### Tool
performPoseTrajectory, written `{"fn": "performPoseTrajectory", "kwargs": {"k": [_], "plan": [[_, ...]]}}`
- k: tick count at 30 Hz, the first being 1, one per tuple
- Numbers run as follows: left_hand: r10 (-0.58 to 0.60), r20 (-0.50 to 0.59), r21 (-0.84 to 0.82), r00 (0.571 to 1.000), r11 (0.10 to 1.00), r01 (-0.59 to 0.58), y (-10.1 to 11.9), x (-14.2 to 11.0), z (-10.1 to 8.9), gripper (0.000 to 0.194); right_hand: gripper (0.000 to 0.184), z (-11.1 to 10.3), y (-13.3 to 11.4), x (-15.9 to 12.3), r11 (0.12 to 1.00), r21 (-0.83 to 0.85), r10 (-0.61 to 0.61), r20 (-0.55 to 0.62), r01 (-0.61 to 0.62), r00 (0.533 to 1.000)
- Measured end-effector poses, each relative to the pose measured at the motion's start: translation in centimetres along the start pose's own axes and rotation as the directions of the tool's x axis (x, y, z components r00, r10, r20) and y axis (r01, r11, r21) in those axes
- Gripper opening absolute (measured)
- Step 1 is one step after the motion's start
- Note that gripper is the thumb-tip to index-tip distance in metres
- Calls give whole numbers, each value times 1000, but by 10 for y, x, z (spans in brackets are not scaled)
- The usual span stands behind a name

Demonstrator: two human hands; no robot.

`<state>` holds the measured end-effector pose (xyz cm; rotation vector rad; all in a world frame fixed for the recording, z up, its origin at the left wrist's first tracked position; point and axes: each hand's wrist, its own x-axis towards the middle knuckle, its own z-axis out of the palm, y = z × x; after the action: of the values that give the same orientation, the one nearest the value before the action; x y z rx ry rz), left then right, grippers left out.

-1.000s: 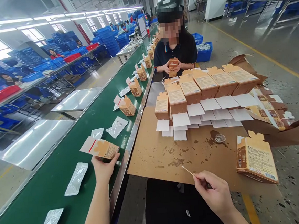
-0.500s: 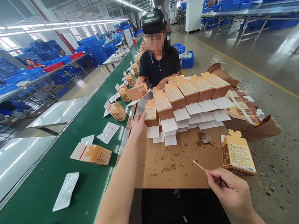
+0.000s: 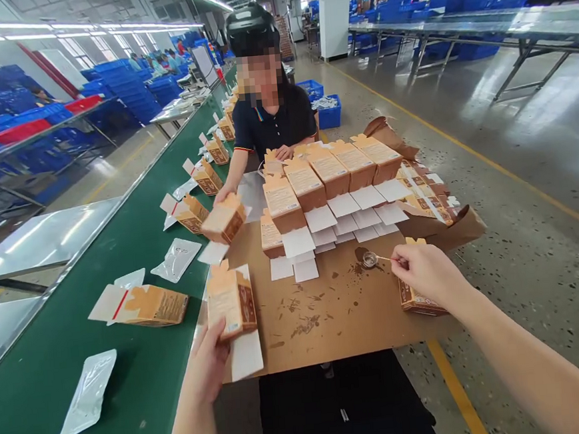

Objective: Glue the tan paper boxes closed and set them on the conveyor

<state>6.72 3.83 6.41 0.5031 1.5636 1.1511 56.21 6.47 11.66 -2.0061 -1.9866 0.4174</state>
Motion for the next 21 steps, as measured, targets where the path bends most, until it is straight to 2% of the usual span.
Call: {"fn": "performPoseTrajectory", "kwargs": {"k": [3, 6, 8, 11, 14, 17, 19, 21], "plan": [[-119, -1, 111, 993, 987, 118, -15, -17, -30, 67, 31, 10, -4, 13, 1000, -15, -13, 57, 13, 998], [-116, 26, 144, 993, 983, 111, -25, -27, -42, 77, 39, 19, -6, 25, 999, -42, -20, 89, 24, 996], [-90, 64, 103, 994, 991, 83, -31, -31, -39, 83, 43, 20, -4, 31, 998, -46, -31, 85, 35, 996], [-28, 70, 31, 997, 999, 26, -38, -34, -22, 90, 40, 14, 3, 26, 997, -33, -64, 49, 65, 997], [68, 103, 0, 992, 998, -69, -41, -31, 4, 92, 30, 22, 1, -5, 984, 85, -144, -133, 157, 981], [165, 139, 0, 976, 986, -166, -43, -22, 29, 89, 22, 63, -31, -51, 902, 297, -225, -297, 314, 928], [205, 153, 33, 967, 977, -213, -45, -17, 42, 89, 27, 104, -64, -79, 815, 405, -286, -338, 413, 896], [230, 151, 69, 961, 968, -243, -46, -14, 48, 89, 28, 144, -97, -96, 790, 428, -323, -317, 439, 892]]}}
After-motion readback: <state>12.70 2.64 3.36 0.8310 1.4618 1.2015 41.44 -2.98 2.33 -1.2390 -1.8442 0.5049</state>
